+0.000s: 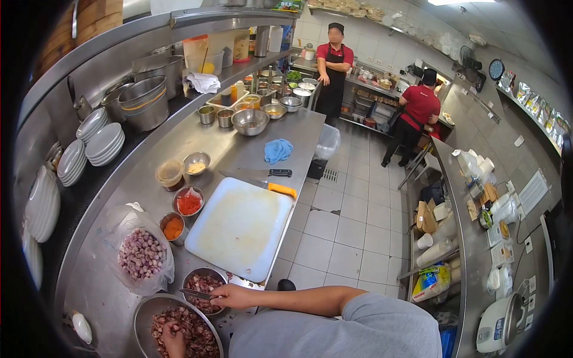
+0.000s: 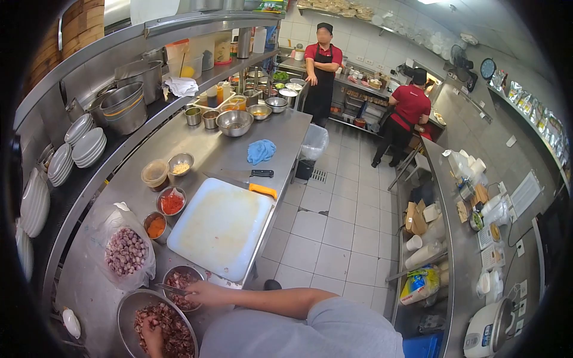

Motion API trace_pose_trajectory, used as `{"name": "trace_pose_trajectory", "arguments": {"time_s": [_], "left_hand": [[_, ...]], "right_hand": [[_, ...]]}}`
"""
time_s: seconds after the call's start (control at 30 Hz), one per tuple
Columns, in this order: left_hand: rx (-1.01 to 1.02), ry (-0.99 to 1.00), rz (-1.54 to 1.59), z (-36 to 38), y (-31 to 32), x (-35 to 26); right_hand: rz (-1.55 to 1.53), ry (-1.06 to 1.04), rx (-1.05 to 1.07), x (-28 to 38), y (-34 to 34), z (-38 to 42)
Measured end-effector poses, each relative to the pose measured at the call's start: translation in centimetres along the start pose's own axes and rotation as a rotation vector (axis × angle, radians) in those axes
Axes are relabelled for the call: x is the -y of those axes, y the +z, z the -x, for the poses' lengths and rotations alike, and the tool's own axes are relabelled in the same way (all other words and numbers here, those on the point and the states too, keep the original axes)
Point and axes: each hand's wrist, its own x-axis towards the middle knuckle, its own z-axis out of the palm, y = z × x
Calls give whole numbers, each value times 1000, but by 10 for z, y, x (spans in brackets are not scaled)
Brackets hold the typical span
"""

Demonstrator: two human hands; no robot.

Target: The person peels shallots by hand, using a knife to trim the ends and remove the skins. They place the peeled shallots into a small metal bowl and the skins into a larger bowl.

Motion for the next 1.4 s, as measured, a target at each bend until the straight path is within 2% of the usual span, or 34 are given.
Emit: {"name": "trace_pose_trajectory", "arguments": {"time_s": [0.07, 0.13, 0.27, 0.33, 0.37, 0.43, 0.47, 0.53, 0.67, 0.77, 0.83, 0.87, 0.93, 1.0, 1.07, 1.13, 1.27, 1.33, 1.4], "left_hand": [[-20, 44, -19, -7, -2, 12], [-92, 209, -208, -9, 0, 16], [47, 142, -170, -7, -5, 19], [106, 26, -638, 26, 9, -56], [108, 26, -639, 16, 3, -31], [51, 377, -946, -12, -13, 33], [54, 380, -948, -11, -13, 27], [220, 178, -724, -7, -13, 5], [317, 249, -649, -10, -16, -1], [315, 192, -659, -4, -14, -12], [72, 310, -760, 8, -8, -23], [75, 309, -761, 15, -5, -33], [1, 70, -702, 27, 5, -64], [-18, 31, -652, 24, 4, -63], [-35, -5, -602, 24, 6, -66], [-48, -57, -712, 31, 10, -82], [-77, 115, -787, 33, 15, -78], [-134, -19, -835, 35, 20, -85], [-90, -65, -787, 35, 18, -92]], "right_hand": [[18, 7, 17, -2, -1, -1], [25, 26, 17, -3, 0, -2], [21, 22, 21, -10, 2, -4], [18, 37, 25, -7, 0, -3], [15, 49, 31, -5, -1, -2], [-12, 25, 4, 1, 0, 0], [-39, -1, -23, 4, 0, 1], [-22, 0, -31, 7, -2, 2], [24, -37, -11, -6, -2, -3], [18, -83, -38, -5, -2, -2], [1, -62, -32, -1, -3, -2], [-17, -42, -19, 0, -3, -1], [-4, -80, -23, -4, -3, -3], [12, -119, -29, -6, -2, -4], [-8, -71, -4, -8, -2, -5], [-4, -96, -15, -5, -2, -5], [62, -79, -25, 0, -5, -3], [39, -83, -30, -1, -5, -3], [17, -87, -31, -3, -4, -4]]}}
